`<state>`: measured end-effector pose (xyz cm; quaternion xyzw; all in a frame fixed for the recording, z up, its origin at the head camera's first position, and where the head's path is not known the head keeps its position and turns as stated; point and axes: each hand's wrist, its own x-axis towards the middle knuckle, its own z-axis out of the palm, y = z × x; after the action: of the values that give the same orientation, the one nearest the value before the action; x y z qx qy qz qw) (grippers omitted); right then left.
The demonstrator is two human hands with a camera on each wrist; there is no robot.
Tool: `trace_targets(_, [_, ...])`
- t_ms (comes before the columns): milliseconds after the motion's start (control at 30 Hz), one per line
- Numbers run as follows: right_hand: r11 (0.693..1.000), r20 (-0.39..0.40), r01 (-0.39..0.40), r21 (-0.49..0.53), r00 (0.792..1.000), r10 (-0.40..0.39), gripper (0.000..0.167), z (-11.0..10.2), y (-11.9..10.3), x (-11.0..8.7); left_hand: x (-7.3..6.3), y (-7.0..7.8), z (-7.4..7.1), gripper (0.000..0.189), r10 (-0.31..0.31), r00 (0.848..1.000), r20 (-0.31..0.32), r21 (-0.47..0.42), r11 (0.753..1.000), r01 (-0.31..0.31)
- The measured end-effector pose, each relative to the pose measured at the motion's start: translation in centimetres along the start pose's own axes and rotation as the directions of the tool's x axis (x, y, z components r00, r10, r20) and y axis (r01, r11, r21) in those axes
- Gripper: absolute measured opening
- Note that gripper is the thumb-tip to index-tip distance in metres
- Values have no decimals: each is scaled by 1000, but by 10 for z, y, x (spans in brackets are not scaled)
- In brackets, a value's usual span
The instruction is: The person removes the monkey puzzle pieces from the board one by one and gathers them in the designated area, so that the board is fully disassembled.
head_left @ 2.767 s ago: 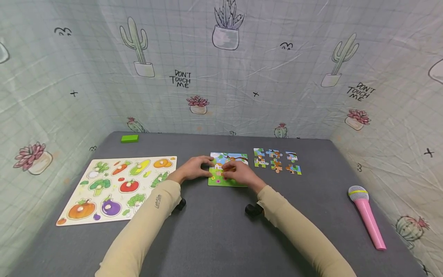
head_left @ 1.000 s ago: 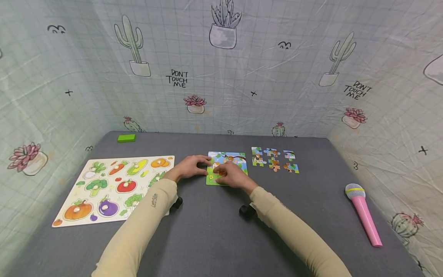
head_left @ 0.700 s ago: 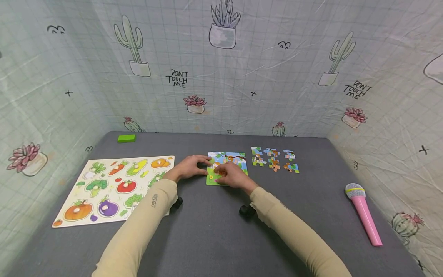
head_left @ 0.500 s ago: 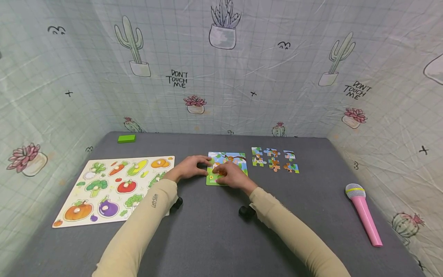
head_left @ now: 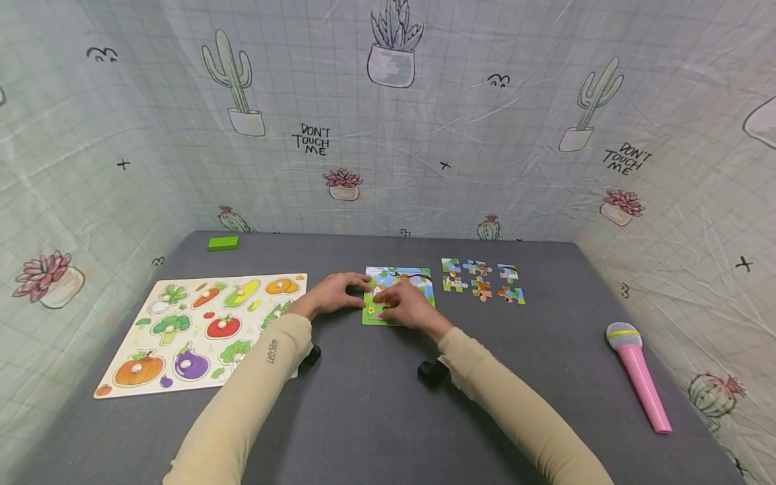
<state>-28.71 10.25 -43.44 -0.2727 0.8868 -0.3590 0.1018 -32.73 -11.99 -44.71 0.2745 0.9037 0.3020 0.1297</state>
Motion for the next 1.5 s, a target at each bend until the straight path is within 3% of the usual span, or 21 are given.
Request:
trace_targets(300, [996, 36, -76, 39, 997, 74, 32, -3, 0, -2, 0, 1, 0, 37, -4, 1000, 6, -5, 1000, 4])
trace_targets(500, [980, 46, -142, 138, 989, 137, 39, -3, 1, -2, 0, 1, 0, 37, -10, 1000, 4, -9, 1000, 10])
trace_targets(800, [947, 33, -162, 277, 987, 159, 40, -7, 3, -8, -1, 1, 4, 39, 37, 998, -44, 11, 999, -36])
trace_targets(1100, [915, 8, -211, 343, 975, 222, 41, -9, 10, -15, -3, 4, 5, 39, 35, 998, -45, 13, 999, -35])
trace_targets(1367, [917, -27, -188, 352, 977, 211, 40, -13, 14, -22, -2, 4, 7, 38, 52, 997, -59, 23, 998, -51])
trace_targets(1500, [904, -41, -207, 375, 970, 239, 39, -17, 15, -28, -2, 2, 7, 38, 57, 996, -63, 26, 998, -56])
